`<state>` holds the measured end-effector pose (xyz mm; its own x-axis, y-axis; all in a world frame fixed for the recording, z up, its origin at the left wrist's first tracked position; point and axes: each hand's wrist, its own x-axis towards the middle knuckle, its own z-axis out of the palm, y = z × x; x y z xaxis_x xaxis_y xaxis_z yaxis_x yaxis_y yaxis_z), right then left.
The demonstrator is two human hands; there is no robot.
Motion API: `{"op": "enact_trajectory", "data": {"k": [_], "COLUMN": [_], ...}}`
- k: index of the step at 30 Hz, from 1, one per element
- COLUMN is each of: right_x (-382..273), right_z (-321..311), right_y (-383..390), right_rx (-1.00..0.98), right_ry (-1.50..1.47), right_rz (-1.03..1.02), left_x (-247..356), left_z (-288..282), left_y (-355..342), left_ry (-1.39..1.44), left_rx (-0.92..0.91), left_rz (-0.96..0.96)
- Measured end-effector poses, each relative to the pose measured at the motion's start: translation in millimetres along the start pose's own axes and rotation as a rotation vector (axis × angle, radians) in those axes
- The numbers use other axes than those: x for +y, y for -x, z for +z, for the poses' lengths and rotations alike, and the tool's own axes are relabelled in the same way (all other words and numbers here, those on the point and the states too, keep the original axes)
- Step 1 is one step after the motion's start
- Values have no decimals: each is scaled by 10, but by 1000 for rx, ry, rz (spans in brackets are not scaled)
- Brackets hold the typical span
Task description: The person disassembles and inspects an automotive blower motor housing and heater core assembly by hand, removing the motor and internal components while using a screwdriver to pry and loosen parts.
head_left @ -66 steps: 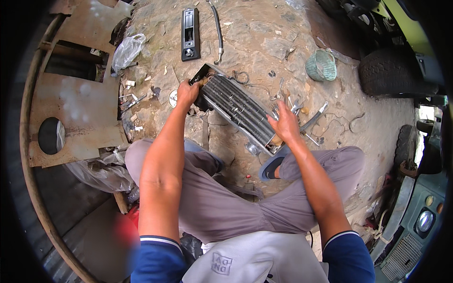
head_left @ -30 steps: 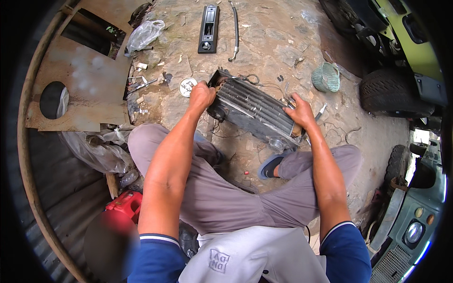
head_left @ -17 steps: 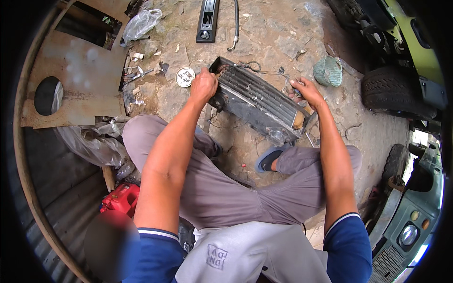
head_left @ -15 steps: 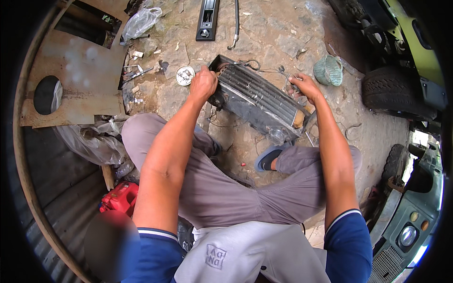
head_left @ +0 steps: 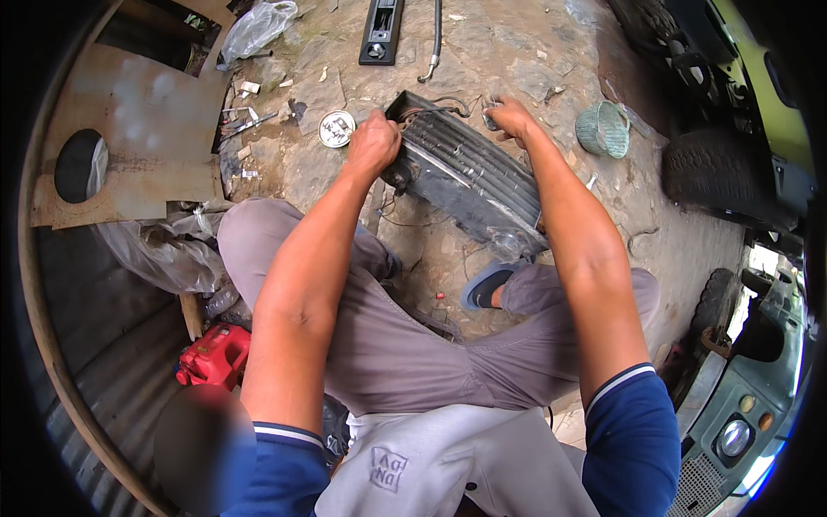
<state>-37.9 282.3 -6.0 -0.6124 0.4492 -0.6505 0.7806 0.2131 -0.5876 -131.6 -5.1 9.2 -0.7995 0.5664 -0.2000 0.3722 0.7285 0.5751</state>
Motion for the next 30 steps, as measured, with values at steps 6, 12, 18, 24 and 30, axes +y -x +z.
{"op": "enact_trajectory", "data": {"k": [6, 12, 18, 24, 30], "right_x": [143, 318, 202, 1020, 1289], "right_z": [56, -199, -209, -405, -108], "right_y": [118, 499, 1552, 2053, 2235], "right_rx": [-43, -58, 59, 467, 62], "right_ry": [-75, -96, 298, 415, -673], "right_rz": [16, -70, -333, -155, 442], "left_x": [-77, -72, -130, -54, -102], "left_z": [72, 64, 50, -26, -48], "left_y": [-28, -43, -69, -40, -79], "left_ry": [32, 38, 62, 74, 37], "left_rx": [35, 26, 17, -53, -116], "left_rz": [21, 30, -5, -54, -139]}}
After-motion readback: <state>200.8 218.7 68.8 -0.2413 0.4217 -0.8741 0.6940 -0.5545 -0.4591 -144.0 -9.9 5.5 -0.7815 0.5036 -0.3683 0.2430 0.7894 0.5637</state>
